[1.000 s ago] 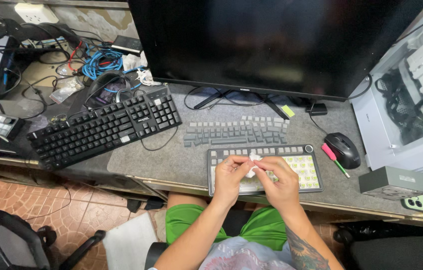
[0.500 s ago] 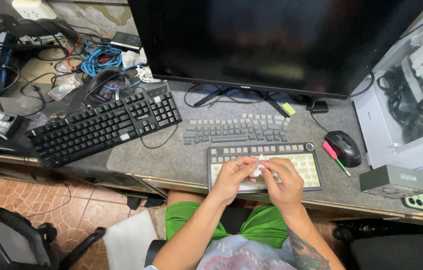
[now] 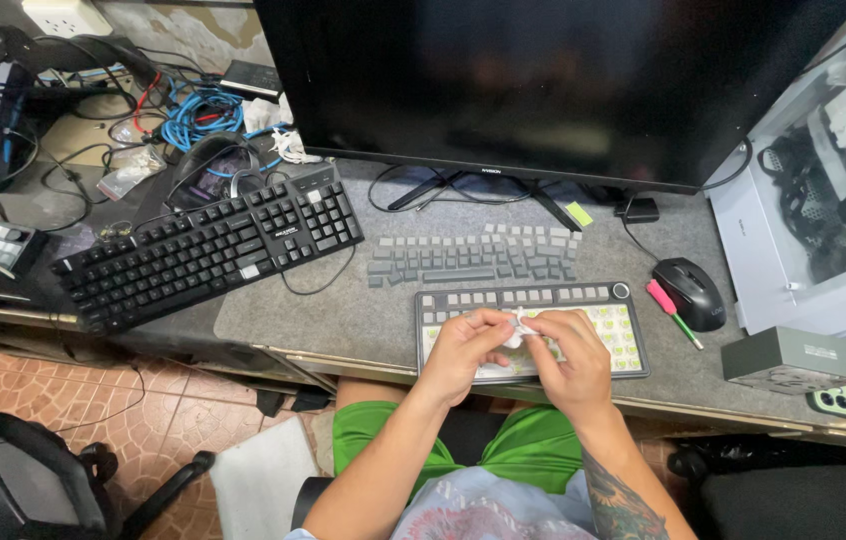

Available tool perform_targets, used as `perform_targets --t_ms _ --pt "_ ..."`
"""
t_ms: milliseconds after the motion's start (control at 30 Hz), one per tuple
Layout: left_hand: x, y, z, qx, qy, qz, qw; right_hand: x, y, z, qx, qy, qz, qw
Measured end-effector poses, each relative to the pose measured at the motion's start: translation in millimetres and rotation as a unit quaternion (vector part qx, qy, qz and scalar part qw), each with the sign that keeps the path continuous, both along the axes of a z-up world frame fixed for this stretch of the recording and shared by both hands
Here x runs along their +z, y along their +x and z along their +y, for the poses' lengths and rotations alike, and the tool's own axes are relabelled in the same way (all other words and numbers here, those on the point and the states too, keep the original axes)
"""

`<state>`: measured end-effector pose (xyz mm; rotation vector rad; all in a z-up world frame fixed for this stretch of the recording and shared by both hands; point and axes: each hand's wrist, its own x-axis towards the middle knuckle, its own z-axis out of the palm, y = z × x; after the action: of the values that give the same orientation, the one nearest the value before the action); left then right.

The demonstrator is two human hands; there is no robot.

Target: The person wipes the surface of a mechanical keyboard with a white cloth, then picks up individual keycaps from a pile and places them onto the keyboard one by one. The person continues this process across the keyboard, handling each keycap individually.

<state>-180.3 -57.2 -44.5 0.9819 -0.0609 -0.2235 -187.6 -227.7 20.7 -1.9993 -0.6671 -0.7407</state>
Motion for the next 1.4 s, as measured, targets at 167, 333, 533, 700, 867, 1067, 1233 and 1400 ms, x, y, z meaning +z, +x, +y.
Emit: perform_targets --t_ms 167,333,533,700,867,1067,1233,1400 --pt "-8 3 -10 0.076 0.053 -0.083 0.992 3 3 0 0.022 0.034 0.073 0.997" --pt "-13 4 -10 0.078 0.038 -0.083 0.993 9 2 0 0.020 0.038 0.122 0.992" --pt "-10 1 -10 0.066 0.059 -0.107 0.990 -5 4 -2 0.016 0.063 0.106 0.992" --pt "-7 0 -12 0.097 0.032 -0.095 0.990 -12 5 -2 0.052 0.138 0.146 0.978" --pt "-8 -1 -8 0.048 0.018 -0.095 0.994 -6 4 -9 0.053 0.072 0.141 0.986" --pt "4 -3 -5 0.037 0.036 -0.120 0.991 -27 7 -15 0.094 0.193 0.209 0.954" --pt "0 -2 -6 0.050 0.043 -0.108 0.992 -45 13 -28 0.135 0.271 0.225 0.926" --pt "10 1 -1 0.079 0.072 -0.133 0.985 -49 14 -41 0.140 0.286 0.229 0.920"
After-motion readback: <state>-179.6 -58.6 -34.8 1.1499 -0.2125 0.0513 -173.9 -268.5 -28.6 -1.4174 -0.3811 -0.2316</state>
